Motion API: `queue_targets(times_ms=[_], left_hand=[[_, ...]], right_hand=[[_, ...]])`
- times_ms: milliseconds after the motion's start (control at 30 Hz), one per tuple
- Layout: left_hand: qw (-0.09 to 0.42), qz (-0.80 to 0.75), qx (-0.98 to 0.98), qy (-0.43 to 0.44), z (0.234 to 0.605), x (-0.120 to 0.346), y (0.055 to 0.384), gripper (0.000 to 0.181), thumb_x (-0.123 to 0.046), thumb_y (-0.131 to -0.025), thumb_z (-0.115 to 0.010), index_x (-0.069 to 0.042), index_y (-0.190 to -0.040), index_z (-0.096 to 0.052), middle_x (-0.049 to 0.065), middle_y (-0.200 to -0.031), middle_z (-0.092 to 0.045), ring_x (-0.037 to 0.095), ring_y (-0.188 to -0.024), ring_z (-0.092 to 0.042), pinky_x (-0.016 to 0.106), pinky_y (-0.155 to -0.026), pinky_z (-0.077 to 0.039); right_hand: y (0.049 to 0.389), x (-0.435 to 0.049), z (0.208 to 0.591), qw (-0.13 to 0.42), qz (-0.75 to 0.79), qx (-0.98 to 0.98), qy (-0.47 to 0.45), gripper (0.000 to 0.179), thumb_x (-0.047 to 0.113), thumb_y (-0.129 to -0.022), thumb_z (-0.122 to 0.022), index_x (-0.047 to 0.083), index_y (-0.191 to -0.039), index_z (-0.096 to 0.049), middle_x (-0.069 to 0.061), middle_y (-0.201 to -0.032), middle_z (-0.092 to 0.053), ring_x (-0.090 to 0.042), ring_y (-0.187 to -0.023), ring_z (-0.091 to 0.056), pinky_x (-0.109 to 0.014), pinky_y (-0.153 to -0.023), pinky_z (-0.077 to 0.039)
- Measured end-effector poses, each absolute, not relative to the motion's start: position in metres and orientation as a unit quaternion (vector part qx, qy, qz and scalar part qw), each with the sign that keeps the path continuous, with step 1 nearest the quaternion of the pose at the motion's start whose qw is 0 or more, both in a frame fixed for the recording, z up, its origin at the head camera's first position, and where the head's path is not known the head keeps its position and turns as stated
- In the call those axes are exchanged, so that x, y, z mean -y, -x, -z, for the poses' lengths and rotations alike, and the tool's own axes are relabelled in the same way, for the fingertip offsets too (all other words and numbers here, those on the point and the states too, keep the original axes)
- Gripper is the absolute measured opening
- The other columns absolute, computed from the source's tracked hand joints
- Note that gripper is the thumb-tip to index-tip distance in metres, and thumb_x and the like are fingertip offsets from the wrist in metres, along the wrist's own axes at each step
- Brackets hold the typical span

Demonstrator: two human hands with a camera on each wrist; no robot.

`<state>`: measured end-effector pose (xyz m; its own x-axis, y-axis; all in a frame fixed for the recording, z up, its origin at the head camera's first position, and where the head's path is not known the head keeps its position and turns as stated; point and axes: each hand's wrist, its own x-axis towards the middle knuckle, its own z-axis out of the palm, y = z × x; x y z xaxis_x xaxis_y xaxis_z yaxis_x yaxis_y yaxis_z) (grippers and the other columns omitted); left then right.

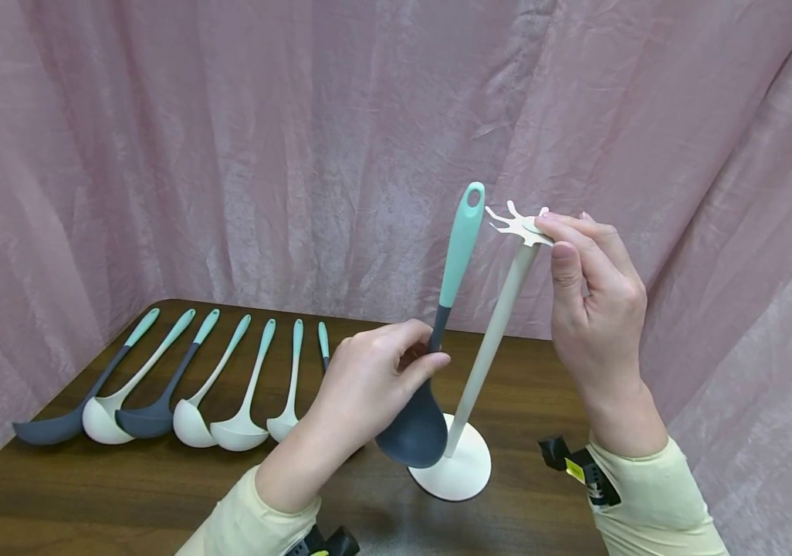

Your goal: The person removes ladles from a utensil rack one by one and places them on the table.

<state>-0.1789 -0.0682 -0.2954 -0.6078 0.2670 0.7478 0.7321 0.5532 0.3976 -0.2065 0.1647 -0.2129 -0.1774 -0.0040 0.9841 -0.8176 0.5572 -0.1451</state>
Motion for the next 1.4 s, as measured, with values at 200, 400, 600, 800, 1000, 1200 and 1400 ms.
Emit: queue_targets(times_ms=[200, 400, 600, 800, 1000, 1200, 1400], left_hand=[[0.316, 0.362, 0.828, 0.29, 0.295, 0.07, 0.18, 0.018, -0.024, -0.093, -0.092, -0.019, -0.095, -0.075, -0.014, -0.078, -0.065, 0.005, -0.067, -0.058, 0.029, -0.061, -0.048], [0.307, 0.368, 0.832, 0.278, 0.295, 0.07, 0.183, 0.019, -0.025, -0.094, -0.092, -0.019, -0.094, -0.074, -0.014, -0.078, -0.065, 0.006, -0.067, -0.057, 0.029, -0.06, -0.048], [0.302, 0.365, 0.84, 0.265, 0.296, 0.072, 0.187, 0.02, -0.026, -0.094, -0.091, -0.018, -0.091, -0.073, -0.012, -0.075, -0.063, 0.007, -0.065, -0.056, 0.03, -0.058, -0.047], [0.288, 0.366, 0.849, 0.251, 0.296, 0.072, 0.19, 0.019, -0.027, -0.095, -0.091, -0.019, -0.093, -0.074, -0.012, -0.076, -0.064, 0.008, -0.066, -0.057, 0.031, -0.059, -0.048], [0.276, 0.372, 0.852, 0.242, 0.297, 0.072, 0.192, 0.019, -0.026, -0.095, -0.091, -0.018, -0.093, -0.074, -0.012, -0.075, -0.065, 0.007, -0.066, -0.058, 0.031, -0.058, -0.048], [0.275, 0.372, 0.855, 0.235, 0.301, 0.071, 0.196, 0.019, -0.025, -0.094, -0.091, -0.018, -0.093, -0.074, -0.012, -0.074, -0.065, 0.008, -0.065, -0.057, 0.031, -0.058, -0.048], [0.265, 0.367, 0.862, 0.228, 0.303, 0.07, 0.201, 0.017, -0.026, -0.096, -0.09, -0.018, -0.093, -0.075, -0.011, -0.075, -0.066, 0.008, -0.065, -0.057, 0.031, -0.058, -0.047]], right_hand=[[0.206, -0.164, 0.213, 0.566, -0.361, 0.677, -0.301, 0.052, 0.045, -0.114, -0.062, -0.002, -0.119, -0.082, -0.017, -0.12, -0.079, -0.038, -0.12, -0.071, -0.049, -0.122, -0.043], [0.205, -0.164, 0.212, 0.565, -0.365, 0.676, -0.302, 0.05, 0.043, -0.114, -0.062, -0.002, -0.118, -0.083, -0.017, -0.12, -0.079, -0.033, -0.12, -0.072, -0.05, -0.122, -0.043], [0.206, -0.164, 0.212, 0.566, -0.366, 0.674, -0.302, 0.051, 0.045, -0.113, -0.062, -0.002, -0.117, -0.083, -0.016, -0.119, -0.079, -0.035, -0.119, -0.073, -0.05, -0.122, -0.043], [0.206, -0.164, 0.212, 0.568, -0.367, 0.673, -0.3, 0.05, 0.044, -0.113, -0.063, -0.002, -0.117, -0.083, -0.017, -0.119, -0.079, -0.037, -0.119, -0.073, -0.049, -0.121, -0.043], [0.206, -0.165, 0.212, 0.57, -0.364, 0.674, -0.296, 0.05, 0.044, -0.113, -0.063, -0.001, -0.117, -0.083, -0.015, -0.119, -0.08, -0.035, -0.117, -0.074, -0.049, -0.121, -0.044], [0.206, -0.166, 0.213, 0.568, -0.363, 0.677, -0.295, 0.048, 0.043, -0.113, -0.064, 0.0, -0.118, -0.083, -0.015, -0.119, -0.08, -0.033, -0.119, -0.074, -0.048, -0.121, -0.044], [0.206, -0.165, 0.209, 0.565, -0.364, 0.681, -0.293, 0.047, 0.042, -0.113, -0.064, 0.0, -0.118, -0.083, -0.015, -0.12, -0.08, -0.033, -0.119, -0.074, -0.049, -0.121, -0.044]])
